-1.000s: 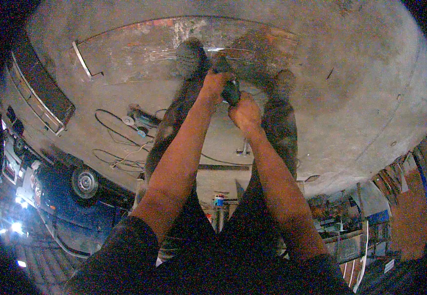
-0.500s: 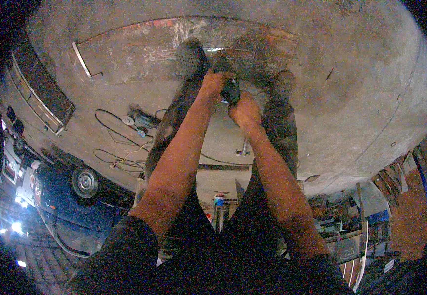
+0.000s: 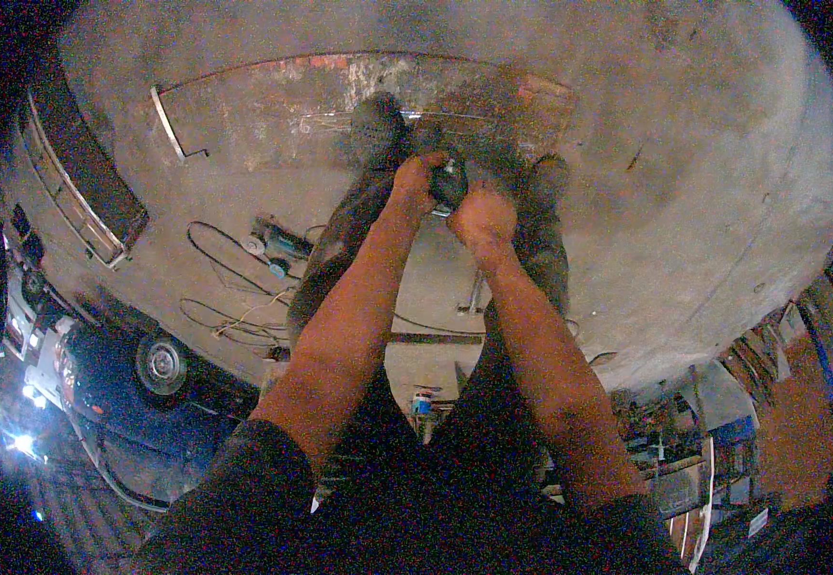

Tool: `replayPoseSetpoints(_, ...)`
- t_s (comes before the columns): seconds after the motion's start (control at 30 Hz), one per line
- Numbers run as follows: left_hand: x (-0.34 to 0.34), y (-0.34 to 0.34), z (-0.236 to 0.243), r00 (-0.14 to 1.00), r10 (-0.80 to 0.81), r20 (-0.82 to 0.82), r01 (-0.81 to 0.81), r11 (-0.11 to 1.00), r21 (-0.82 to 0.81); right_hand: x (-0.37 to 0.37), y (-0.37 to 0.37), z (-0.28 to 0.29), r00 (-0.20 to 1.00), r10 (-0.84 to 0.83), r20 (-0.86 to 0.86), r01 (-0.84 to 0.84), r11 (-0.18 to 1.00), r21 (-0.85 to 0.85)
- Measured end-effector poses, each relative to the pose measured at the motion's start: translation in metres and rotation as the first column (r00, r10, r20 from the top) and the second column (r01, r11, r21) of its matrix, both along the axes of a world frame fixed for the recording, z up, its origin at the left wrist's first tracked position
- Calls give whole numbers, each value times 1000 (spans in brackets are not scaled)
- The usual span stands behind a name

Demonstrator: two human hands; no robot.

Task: The person removes a chrome trim piece from a white truck, uses an angle grinder to smooth its edges, and then reinstalls the trim onto the vehicle's front bumper area.

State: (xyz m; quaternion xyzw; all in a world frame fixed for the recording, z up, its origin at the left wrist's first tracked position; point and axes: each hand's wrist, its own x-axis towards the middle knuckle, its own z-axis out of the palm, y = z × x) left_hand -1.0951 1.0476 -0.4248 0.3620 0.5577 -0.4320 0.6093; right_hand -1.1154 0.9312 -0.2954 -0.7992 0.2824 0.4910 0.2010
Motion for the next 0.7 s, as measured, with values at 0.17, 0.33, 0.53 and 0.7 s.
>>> replayPoseSetpoints(0.17,0,8,16,971,-27,237,15,999,52,9,10,7,1000,0,7,0,1000,1)
replayPoseSetpoints(0.33,15,10,19,996,85,-34,-86,996,-19,15,10,6,999,11,-54,-12,1000,-5)
replayPoseSetpoints(0.53,9,14,14,996,78,-33,-79,997,-9,8,14,-1,996,89,-1,-89,996,-23)
replayPoseSetpoints(0.7,-8,28,-9,984,179,-21,-180,977,-115,10,18,-3,987,160,-33,-161,986,-31)
